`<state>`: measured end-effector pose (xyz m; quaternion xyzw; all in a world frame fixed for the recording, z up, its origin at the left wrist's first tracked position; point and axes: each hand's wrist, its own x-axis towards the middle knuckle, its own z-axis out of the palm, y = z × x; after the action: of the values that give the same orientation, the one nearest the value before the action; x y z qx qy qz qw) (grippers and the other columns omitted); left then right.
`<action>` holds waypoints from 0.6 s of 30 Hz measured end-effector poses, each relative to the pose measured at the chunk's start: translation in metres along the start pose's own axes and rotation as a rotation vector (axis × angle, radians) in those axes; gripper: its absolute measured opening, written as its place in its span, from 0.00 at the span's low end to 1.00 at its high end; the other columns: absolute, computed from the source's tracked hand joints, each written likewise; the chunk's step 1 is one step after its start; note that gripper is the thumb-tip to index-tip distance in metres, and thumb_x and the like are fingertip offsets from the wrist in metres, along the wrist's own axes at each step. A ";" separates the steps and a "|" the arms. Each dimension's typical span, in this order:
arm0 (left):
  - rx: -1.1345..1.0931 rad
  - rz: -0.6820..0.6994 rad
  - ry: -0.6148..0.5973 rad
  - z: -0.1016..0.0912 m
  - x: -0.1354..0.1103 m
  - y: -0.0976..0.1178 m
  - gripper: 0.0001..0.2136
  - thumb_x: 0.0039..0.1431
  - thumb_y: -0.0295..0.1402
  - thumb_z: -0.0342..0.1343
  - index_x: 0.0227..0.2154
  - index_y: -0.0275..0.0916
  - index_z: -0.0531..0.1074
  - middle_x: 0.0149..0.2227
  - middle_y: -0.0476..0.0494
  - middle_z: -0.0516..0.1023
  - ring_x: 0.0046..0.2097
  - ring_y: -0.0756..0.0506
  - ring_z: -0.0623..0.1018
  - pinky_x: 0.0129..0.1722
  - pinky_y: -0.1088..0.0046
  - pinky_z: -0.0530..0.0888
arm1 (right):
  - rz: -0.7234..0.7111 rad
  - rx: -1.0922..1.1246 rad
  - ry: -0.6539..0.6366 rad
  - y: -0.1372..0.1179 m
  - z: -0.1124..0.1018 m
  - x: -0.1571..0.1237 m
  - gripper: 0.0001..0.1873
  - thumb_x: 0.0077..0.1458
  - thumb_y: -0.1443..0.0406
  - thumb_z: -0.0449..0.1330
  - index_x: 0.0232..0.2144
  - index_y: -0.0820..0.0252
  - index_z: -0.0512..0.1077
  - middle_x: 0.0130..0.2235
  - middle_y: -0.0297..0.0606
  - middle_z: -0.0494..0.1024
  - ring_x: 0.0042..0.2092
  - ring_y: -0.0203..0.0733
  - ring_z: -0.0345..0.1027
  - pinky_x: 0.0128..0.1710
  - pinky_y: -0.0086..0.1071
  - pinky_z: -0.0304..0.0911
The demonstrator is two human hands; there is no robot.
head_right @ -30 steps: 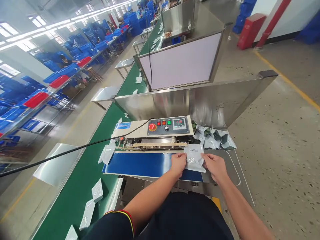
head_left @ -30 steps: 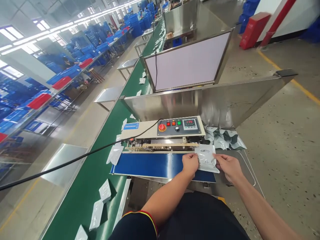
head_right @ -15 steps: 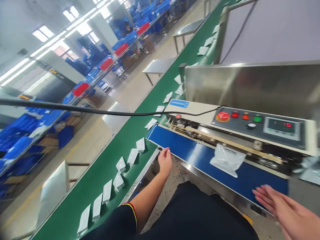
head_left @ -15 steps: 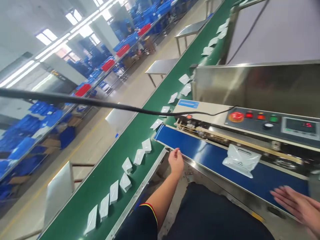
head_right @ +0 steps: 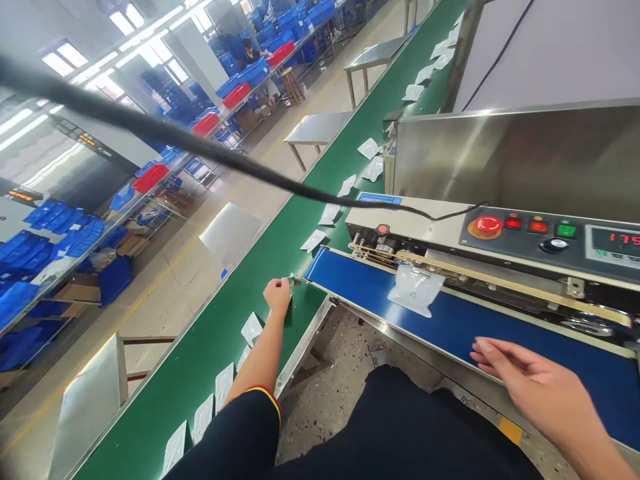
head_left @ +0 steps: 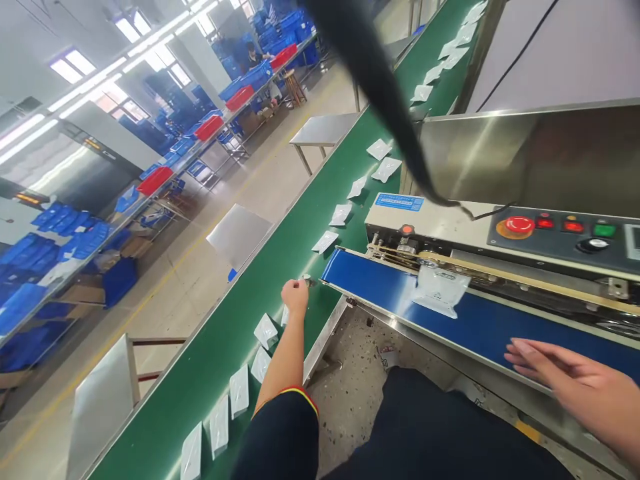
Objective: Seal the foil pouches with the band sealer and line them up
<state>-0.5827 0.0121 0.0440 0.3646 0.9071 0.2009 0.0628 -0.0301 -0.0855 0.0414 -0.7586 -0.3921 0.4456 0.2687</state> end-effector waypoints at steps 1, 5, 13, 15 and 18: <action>-0.046 0.055 -0.013 -0.013 -0.001 0.011 0.10 0.63 0.33 0.55 0.26 0.41 0.76 0.31 0.44 0.81 0.39 0.42 0.79 0.43 0.69 0.74 | -0.026 -0.024 -0.074 -0.011 0.001 -0.002 0.27 0.46 0.35 0.70 0.37 0.45 0.89 0.42 0.50 0.89 0.45 0.68 0.86 0.56 0.60 0.81; -0.384 0.346 -0.337 -0.055 -0.038 0.074 0.07 0.51 0.33 0.57 0.20 0.41 0.72 0.23 0.52 0.71 0.28 0.48 0.70 0.31 0.74 0.65 | -0.435 -0.056 -0.240 -0.057 0.020 -0.016 0.27 0.60 0.38 0.64 0.43 0.46 0.89 0.50 0.45 0.89 0.53 0.64 0.84 0.61 0.59 0.77; -0.812 0.374 -1.211 0.010 -0.229 0.223 0.15 0.53 0.45 0.65 0.24 0.37 0.77 0.25 0.48 0.74 0.28 0.49 0.70 0.30 0.75 0.67 | -0.809 0.052 -0.097 -0.063 -0.001 -0.023 0.24 0.74 0.44 0.58 0.40 0.51 0.85 0.44 0.43 0.88 0.46 0.50 0.83 0.50 0.40 0.78; -0.924 0.239 -1.254 0.042 -0.282 0.240 0.25 0.59 0.58 0.62 0.30 0.36 0.80 0.27 0.45 0.77 0.30 0.48 0.73 0.33 0.73 0.70 | -0.603 0.126 0.070 -0.032 -0.025 -0.023 0.27 0.69 0.39 0.60 0.35 0.52 0.83 0.38 0.42 0.87 0.39 0.48 0.81 0.43 0.35 0.78; -0.944 0.285 -1.259 0.081 -0.352 0.252 0.32 0.60 0.65 0.61 0.38 0.35 0.84 0.33 0.41 0.83 0.34 0.45 0.76 0.38 0.69 0.74 | -0.275 0.294 0.289 0.020 -0.058 -0.024 0.33 0.57 0.33 0.66 0.34 0.55 0.83 0.32 0.42 0.85 0.33 0.48 0.78 0.34 0.33 0.75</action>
<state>-0.1456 -0.0384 0.0621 0.4569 0.4652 0.3263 0.6843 0.0217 -0.1202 0.0642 -0.7066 -0.3802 0.3440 0.4877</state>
